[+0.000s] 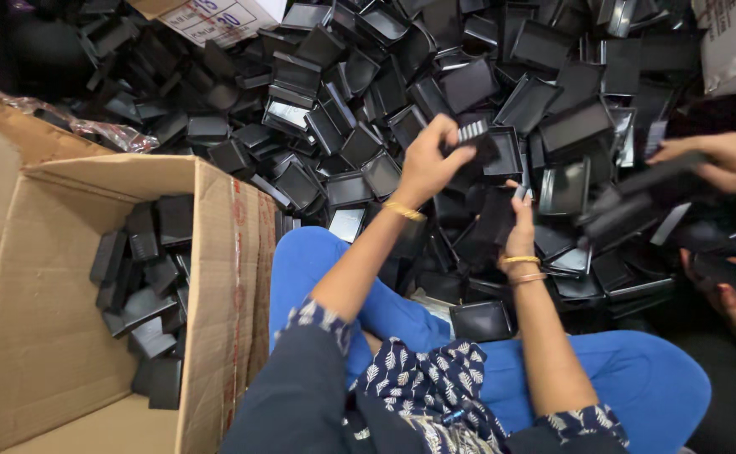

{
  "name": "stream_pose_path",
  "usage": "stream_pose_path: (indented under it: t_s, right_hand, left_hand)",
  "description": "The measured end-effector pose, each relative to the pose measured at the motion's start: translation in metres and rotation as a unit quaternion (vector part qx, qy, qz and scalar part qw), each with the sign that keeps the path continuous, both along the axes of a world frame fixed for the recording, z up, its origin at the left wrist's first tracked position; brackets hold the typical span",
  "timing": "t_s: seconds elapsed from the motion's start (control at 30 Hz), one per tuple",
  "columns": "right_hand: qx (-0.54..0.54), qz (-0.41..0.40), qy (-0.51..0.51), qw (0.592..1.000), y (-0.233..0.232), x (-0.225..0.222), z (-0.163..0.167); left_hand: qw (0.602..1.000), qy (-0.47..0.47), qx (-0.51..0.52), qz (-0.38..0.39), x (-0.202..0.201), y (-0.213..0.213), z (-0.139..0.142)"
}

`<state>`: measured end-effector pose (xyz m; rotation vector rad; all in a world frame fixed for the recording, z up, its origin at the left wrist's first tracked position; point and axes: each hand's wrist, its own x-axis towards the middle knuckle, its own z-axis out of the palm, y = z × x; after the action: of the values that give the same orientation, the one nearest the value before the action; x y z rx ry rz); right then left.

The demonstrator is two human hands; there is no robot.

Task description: The person sits on the floor beside a large pile of black plastic boxes and picks them up one at a time, fitting and pressing them together by hand before placing them into an open cardboard carton. Other workers around the pile handle boxes similarly.

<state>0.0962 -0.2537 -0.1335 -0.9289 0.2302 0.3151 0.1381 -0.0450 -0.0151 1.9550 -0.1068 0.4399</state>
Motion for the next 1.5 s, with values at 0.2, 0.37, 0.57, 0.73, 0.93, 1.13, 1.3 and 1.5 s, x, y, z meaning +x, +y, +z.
stream_pose_path:
  t_s: [0.2,0.37,0.57,0.73,0.93,1.13,1.3,1.5]
  right_hand:
    - [0.170,0.174,0.076,0.967,0.017,-0.017,0.012]
    - [0.100,0.201,0.081,0.971,0.044,-0.034,0.006]
    - [0.079,0.197,-0.029,0.977,0.040,-0.032,0.018]
    - [0.129,0.150,-0.024,0.980,0.033,-0.029,0.025]
    - [0.124,0.135,-0.080,0.980,0.038,-0.028,0.018]
    - [0.068,0.160,-0.081,0.982,0.034,-0.022,0.009]
    - [0.112,0.107,-0.046,0.987,0.036,-0.021,0.005]
    - [0.140,0.110,0.027,0.984,0.033,-0.024,0.013]
  left_hand:
    - [0.945,0.188,-0.220,-0.155,-0.075,0.042,-0.041]
    - [0.992,0.107,-0.066,-0.002,-0.122,0.017,-0.080]
    - [0.957,0.208,-0.201,-0.032,-0.128,0.004,-0.076]
    - [0.968,0.131,-0.204,-0.069,-0.133,0.003,-0.054]
    - [0.988,0.106,-0.095,-0.056,-0.144,-0.002,-0.045]
    - [0.980,0.128,-0.121,-0.097,-0.133,0.007,-0.055]
    - [0.995,-0.026,0.043,-0.087,-0.135,-0.002,-0.046]
    - [0.999,-0.020,0.051,-0.004,-0.134,-0.014,-0.037]
